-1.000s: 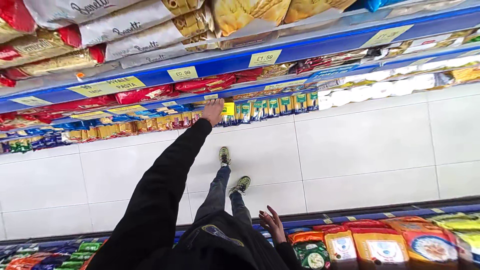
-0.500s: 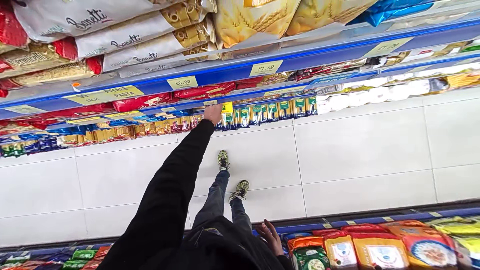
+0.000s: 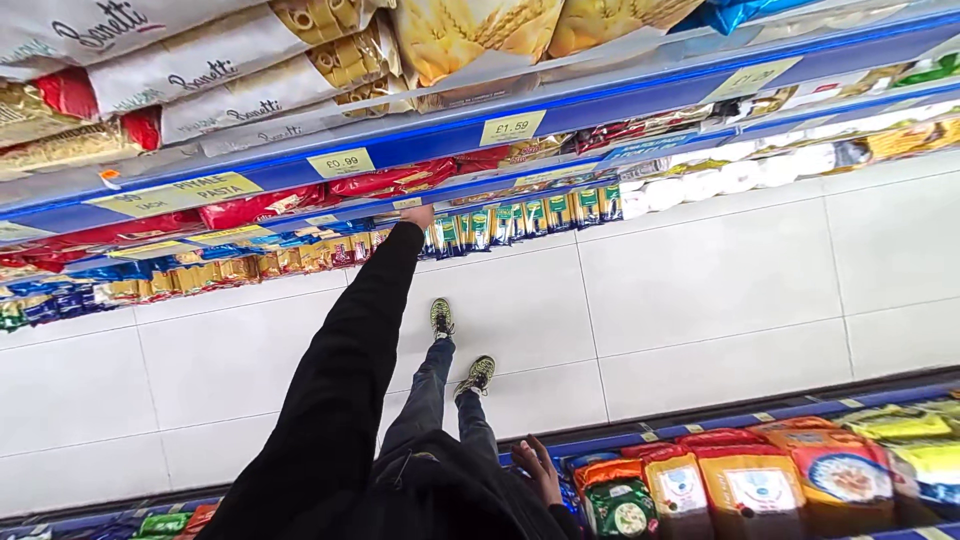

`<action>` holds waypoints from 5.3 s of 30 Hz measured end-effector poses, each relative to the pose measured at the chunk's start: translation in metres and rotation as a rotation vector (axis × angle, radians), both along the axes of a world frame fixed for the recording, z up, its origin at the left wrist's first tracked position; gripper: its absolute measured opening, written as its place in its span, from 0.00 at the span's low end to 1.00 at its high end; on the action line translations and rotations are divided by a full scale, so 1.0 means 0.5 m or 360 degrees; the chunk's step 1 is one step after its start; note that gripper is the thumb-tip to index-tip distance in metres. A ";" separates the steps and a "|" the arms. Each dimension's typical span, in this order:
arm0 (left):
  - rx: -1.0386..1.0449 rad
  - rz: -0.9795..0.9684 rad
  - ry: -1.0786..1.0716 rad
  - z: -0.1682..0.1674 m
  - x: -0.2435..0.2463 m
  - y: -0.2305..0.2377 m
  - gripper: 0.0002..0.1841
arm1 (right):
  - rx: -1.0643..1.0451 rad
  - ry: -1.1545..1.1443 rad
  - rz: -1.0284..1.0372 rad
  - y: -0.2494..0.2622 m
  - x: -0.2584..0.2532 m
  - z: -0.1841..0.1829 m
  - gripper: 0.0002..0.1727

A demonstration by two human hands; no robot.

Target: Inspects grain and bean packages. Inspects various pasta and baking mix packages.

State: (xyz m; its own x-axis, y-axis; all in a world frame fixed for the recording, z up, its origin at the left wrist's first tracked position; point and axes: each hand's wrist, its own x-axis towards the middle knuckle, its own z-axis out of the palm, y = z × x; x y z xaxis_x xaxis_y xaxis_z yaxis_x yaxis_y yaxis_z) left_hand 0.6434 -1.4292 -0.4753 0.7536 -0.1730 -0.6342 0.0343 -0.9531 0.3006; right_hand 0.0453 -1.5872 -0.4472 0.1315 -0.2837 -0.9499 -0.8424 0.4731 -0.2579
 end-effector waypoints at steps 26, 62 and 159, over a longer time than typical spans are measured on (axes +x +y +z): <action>-0.0396 -0.0839 -0.0231 0.120 -0.308 0.003 0.40 | -0.0378 -0.0703 0.0366 -0.026 0.149 0.048 0.39; -0.1630 0.0753 -0.0353 0.620 -1.125 0.388 0.19 | 0.0039 -0.1882 0.1105 0.186 0.128 0.520 0.20; -0.1484 0.1872 0.0131 0.444 -0.926 1.057 0.22 | 0.0159 -0.0923 -0.0526 0.881 0.973 -0.095 0.31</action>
State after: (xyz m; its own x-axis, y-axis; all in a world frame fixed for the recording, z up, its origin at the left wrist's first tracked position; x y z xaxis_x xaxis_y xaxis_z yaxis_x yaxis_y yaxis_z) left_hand 0.1805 -0.9004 -0.2533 0.7143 0.1344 -0.6868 0.6691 0.1565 0.7265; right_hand 0.5316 -1.1467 -0.4949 0.5493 -0.3113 -0.7754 -0.3874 0.7273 -0.5665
